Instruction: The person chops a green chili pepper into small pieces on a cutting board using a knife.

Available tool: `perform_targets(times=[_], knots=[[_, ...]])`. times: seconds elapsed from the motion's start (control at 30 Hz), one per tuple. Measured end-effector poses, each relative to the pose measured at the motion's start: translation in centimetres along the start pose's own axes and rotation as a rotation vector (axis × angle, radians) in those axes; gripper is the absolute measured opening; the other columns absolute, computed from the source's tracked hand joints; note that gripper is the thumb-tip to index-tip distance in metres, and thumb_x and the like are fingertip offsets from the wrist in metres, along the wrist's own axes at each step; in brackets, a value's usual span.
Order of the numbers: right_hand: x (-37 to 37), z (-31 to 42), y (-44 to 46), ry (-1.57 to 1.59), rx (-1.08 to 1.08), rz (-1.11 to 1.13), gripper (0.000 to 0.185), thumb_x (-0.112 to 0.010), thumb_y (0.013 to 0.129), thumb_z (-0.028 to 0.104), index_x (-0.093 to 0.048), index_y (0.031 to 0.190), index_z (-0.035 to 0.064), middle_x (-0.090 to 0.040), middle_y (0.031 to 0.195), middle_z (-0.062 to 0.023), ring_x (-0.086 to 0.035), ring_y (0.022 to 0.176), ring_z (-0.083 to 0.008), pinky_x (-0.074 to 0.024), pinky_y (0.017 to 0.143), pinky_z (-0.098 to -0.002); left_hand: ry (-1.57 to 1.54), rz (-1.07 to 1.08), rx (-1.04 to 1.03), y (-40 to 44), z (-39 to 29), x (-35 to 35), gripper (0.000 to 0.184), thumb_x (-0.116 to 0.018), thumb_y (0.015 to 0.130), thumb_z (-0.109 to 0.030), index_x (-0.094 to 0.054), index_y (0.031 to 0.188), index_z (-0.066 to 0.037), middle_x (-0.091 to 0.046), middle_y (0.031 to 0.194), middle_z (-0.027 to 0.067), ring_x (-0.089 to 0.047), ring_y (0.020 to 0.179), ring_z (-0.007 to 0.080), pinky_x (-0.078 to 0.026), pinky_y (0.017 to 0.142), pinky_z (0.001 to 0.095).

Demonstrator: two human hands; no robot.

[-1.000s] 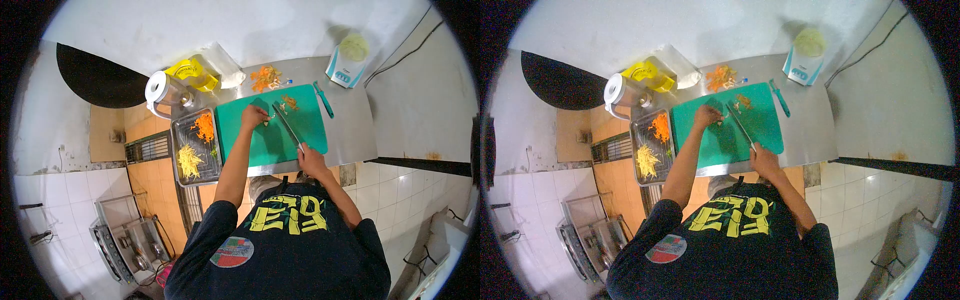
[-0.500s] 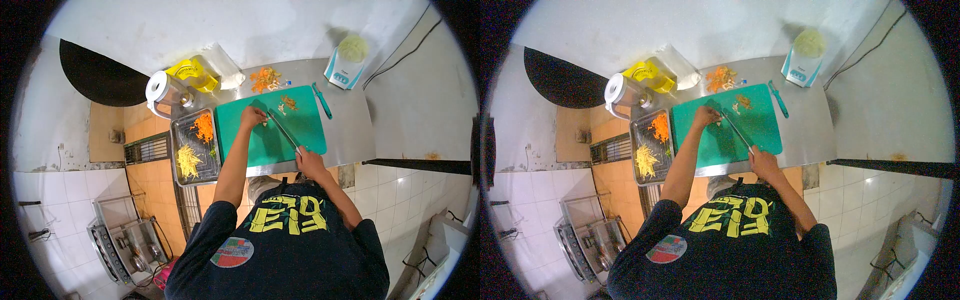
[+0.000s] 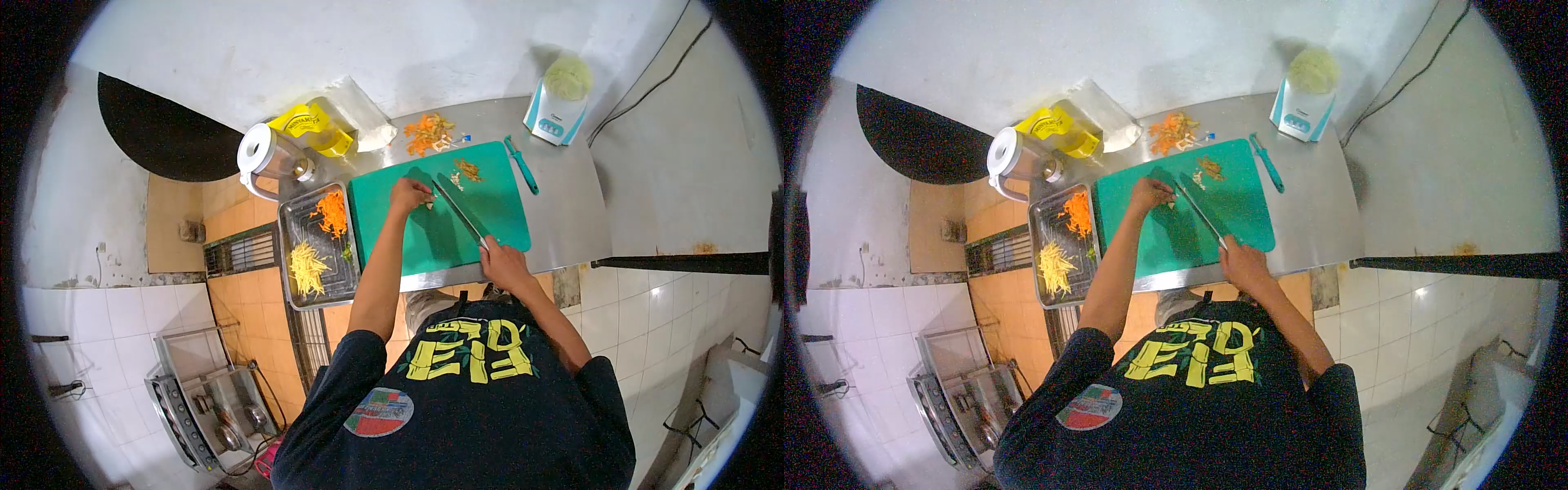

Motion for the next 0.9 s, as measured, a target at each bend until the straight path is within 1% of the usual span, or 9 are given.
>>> perform_targets(times=[0.07, 0.23, 0.33, 0.47, 0.57, 0.67, 0.77, 0.87, 0.9], knots=[[-0.1, 0.1, 0.1, -0.013, 0.010, 0.008, 0.029, -0.051, 0.101, 0.030, -0.053, 0.115, 0.0040, -0.067, 0.079, -0.0260, -0.066, 0.074, -0.0470, -0.0511, 0.067, -0.0594, -0.027, 0.024, 0.038, 0.0, 0.1, 0.0, 0.025, -0.094, 0.061, -0.022, -0.080, 0.079, -0.012, -0.076, 0.076, 0.0030, -0.069, 0.067, 0.0147, -0.054, 0.063, 0.0311], [-0.5, 0.3, 0.0, -0.100, 0.026, -0.019, 0.027, -0.050, 0.101, 0.029, -0.052, 0.109, 0.0028, -0.067, 0.076, -0.0250, -0.067, 0.071, -0.0459, -0.0517, 0.066, -0.0592, -0.034, -0.012, 0.011, -0.8, -0.1, 0.1, 0.024, -0.093, 0.061, -0.022, -0.080, 0.078, -0.013, -0.076, 0.076, 0.0027, -0.070, 0.068, 0.0151, -0.054, 0.065, 0.0318], [-1.1, 0.5, 0.7, -0.144, 0.003, 0.077, 0.030, -0.049, 0.102, 0.031, -0.054, 0.112, 0.0034, -0.070, 0.080, -0.0234, -0.070, 0.076, -0.0436, -0.0542, 0.068, -0.0584, 0.011, -0.052, -0.037, -0.5, -0.2, 0.1, 0.024, -0.093, 0.061, -0.022, -0.080, 0.079, -0.012, -0.076, 0.075, 0.0035, -0.070, 0.068, 0.0155, -0.054, 0.065, 0.0324], [-1.2, 0.6, 1.6, -0.084, -0.014, 0.087, 0.032, -0.049, 0.102, 0.032, -0.055, 0.112, 0.0019, -0.071, 0.083, -0.0240, -0.070, 0.077, -0.0452, -0.0537, 0.071, -0.0596, -0.078, 0.001, -0.053, 0.5, 0.8, -0.6, 0.024, -0.092, 0.062, -0.020, -0.080, 0.080, -0.009, -0.075, 0.072, 0.0056, -0.070, 0.066, 0.0159, -0.054, 0.063, 0.0318], [-0.6, 0.5, 2.2, -0.023, 0.021, 0.073, 0.033, -0.048, 0.101, 0.032, -0.056, 0.112, 0.0023, -0.070, 0.084, -0.0253, -0.069, 0.079, -0.0467, -0.0530, 0.073, -0.0605, -0.092, -0.004, -0.045, -0.8, -0.6, 0.4, 0.022, -0.091, 0.064, -0.018, -0.079, 0.080, -0.008, -0.074, 0.069, 0.0068, -0.069, 0.064, 0.0156, -0.053, 0.062, 0.0302], [-0.4, -0.8, 2.4, 0.053, 0.042, 0.066, 0.033, -0.048, 0.100, 0.033, -0.056, 0.111, 0.0032, -0.069, 0.084, -0.0266, -0.068, 0.080, -0.0484, -0.0520, 0.074, -0.0615, -0.041, -0.055, -0.157, -2.2, -1.6, 0.7, 0.021, -0.090, 0.067, -0.016, -0.078, 0.082, -0.007, -0.074, 0.071, 0.0063, -0.069, 0.066, 0.0146, -0.053, 0.062, 0.0288], [0.3, -0.8, 1.2, 0.100, 0.024, 0.059, 0.033, -0.048, 0.101, 0.034, -0.056, 0.110, 0.0037, -0.068, 0.083, -0.0275, -0.067, 0.079, -0.0490, -0.0513, 0.073, -0.0617, -0.235, -0.053, -0.163, -3.3, -1.0, 0.0, 0.021, -0.089, 0.068, -0.016, -0.078, 0.084, -0.006, -0.074, 0.073, 0.0064, -0.070, 0.069, 0.0145, -0.054, 0.063, 0.0303], [-0.2, -1.4, 0.6, 0.112, 0.018, 0.030, 0.034, -0.048, 0.101, 0.036, -0.055, 0.109, 0.0036, -0.068, 0.082, -0.0279, -0.067, 0.079, -0.0489, -0.0510, 0.073, -0.0616, -0.135, -0.203, -0.293, -3.8, -0.6, -0.4, 0.022, -0.087, 0.071, -0.016, -0.078, 0.089, -0.006, -0.074, 0.077, 0.0056, -0.070, 0.071, 0.0145, -0.053, 0.064, 0.0311], [0.1, -1.2, 0.4, 0.109, 0.012, 0.032, 0.035, -0.048, 0.101, 0.037, -0.055, 0.109, 0.0037, -0.068, 0.083, -0.0280, -0.067, 0.079, -0.0487, -0.0511, 0.072, -0.0614, -0.131, -0.203, -0.283, -4.1, -0.8, -0.4, 0.022, -0.086, 0.072, -0.016, -0.078, 0.090, -0.006, -0.074, 0.078, 0.0054, -0.070, 0.071, 0.0147, -0.053, 0.064, 0.0311]])
Point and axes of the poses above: each hand's wrist, its own y-axis towards the middle knuckle, its own x-axis out of the back of the hand, z = x × y, the point moved 4 cm from there along y, towards the middle knuckle
